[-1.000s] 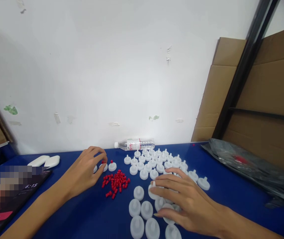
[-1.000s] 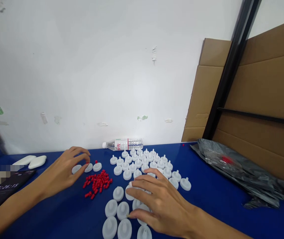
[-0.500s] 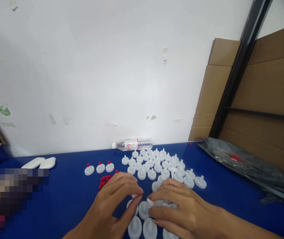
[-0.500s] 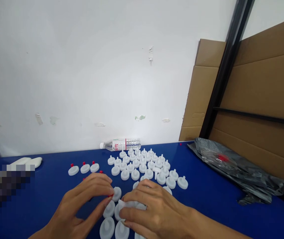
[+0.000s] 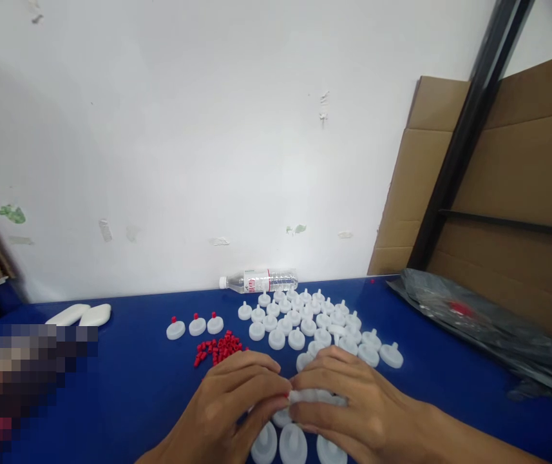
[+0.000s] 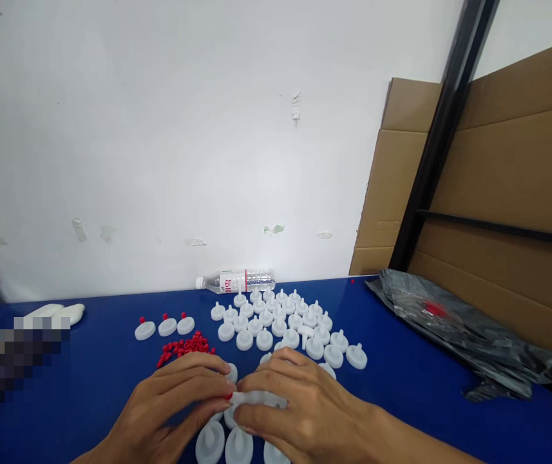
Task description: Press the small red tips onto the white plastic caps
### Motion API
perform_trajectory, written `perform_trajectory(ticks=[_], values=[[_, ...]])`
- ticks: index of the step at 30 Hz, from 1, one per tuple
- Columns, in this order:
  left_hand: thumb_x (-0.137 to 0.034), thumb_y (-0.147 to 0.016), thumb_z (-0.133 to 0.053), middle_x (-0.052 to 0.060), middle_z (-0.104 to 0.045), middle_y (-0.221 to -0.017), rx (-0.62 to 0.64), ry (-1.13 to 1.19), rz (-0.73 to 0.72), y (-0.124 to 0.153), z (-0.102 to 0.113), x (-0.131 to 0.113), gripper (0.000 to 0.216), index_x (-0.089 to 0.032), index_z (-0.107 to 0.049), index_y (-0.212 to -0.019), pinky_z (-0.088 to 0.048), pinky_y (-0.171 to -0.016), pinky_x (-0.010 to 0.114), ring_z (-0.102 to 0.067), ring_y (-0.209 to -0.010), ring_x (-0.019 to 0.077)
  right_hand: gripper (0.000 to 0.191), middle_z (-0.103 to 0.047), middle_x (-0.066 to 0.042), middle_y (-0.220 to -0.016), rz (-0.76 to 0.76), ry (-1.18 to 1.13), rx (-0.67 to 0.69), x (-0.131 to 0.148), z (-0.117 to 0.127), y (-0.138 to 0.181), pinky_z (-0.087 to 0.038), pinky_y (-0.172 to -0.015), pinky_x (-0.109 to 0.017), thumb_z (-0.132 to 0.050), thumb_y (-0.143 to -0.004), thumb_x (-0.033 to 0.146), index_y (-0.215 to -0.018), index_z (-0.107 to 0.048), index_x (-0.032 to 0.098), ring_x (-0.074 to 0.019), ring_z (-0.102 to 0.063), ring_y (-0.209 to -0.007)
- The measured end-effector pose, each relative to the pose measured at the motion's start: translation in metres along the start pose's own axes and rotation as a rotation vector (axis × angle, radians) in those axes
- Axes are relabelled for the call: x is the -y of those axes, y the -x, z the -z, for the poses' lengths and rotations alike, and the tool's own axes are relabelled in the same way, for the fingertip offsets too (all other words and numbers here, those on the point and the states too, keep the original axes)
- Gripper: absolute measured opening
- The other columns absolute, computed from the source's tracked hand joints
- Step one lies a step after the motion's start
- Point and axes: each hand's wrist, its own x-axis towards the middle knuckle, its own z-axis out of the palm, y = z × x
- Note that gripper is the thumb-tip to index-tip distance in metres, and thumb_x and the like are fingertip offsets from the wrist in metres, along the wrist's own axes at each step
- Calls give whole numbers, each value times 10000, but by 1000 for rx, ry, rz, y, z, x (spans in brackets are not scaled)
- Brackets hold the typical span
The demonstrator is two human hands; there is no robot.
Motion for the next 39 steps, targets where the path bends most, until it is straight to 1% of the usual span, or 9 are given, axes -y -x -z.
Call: perform_trajectory(ticks=[4,8,13,16,20,25,31,34,39], values=[[-126,-1003,-601,13,-771,-896,12,5,-15,1,-1,0,98,-153,-681,-1052,-577,-880,206,-701,-962,142,183,-730,-100,-1118,7,-10,11,0,0,-1,-516,-812,-361,-544,-1018,120,-1134,-682,152,-188,-672,-949],[-133,-1007,-594,15,-752,-897,22,-16,12,0,-1,0,90,-155,-673,-1044,-567,-834,230,-670,-940,153,231,-734,-108,-1111,19,-13,-6,-1,1,-1,-537,-826,-359,-502,-1010,75,-1145,-678,141,-187,-666,-965],[-142,-1013,-585,32,-703,-859,33,-107,3,2,-4,6,70,-149,-652,-994,-518,-771,287,-607,-880,176,315,-699,-167,-1254,-12,45,-76,-2,4,2,-584,-868,-396,-524,-934,-9,-1164,-688,130,-252,-648,-1101],[-154,-1013,-587,33,-692,-851,68,-166,8,2,-5,7,80,-152,-644,-957,-495,-748,304,-593,-854,184,354,-690,-181,-1283,-10,55,-93,0,5,4,-600,-877,-401,-517,-899,-48,-1152,-700,119,-268,-645,-1125],[-139,-1012,-583,36,-698,-858,75,-195,-10,-1,-3,4,83,-147,-654,-968,-496,-746,309,-611,-840,178,313,-717,-178,-1236,5,61,-127,2,7,3,-611,-878,-403,-539,-902,-35,-1118,-711,111,-270,-667,-1117],[-55,-989,-578,37,-750,-910,42,-201,-61,3,-2,5,143,-138,-675,-1055,-520,-852,311,-672,-984,192,252,-740,-172,-1204,4,108,-149,3,11,1,-612,-921,-383,-536,-955,12,-1091,-717,123,-253,-686,-1160],[-54,-981,-596,47,-777,-999,12,-176,-60,8,1,8,190,-139,-680,-1129,-527,-923,307,-699,-1049,184,206,-746,-187,-1186,31,106,-160,1,15,0,-607,-950,-340,-527,-1011,74,-1062,-723,111,-232,-682,-1197],[-55,-987,-582,53,-765,-1012,29,-193,-60,6,0,7,182,-141,-684,-1110,-526,-908,309,-691,-1034,180,187,-749,-176,-1183,37,82,-171,1,14,0,-596,-974,-332,-539,-1027,104,-1063,-722,114,-221,-679,-1203],[-75,-998,-562,52,-729,-950,2,-277,-67,4,-4,6,164,-146,-694,-1064,-518,-813,332,-658,-898,180,147,-747,-173,-1186,51,59,-181,0,12,3,-578,-1005,-333,-585,-1015,113,-1061,-723,104,-220,-660,-1230]])
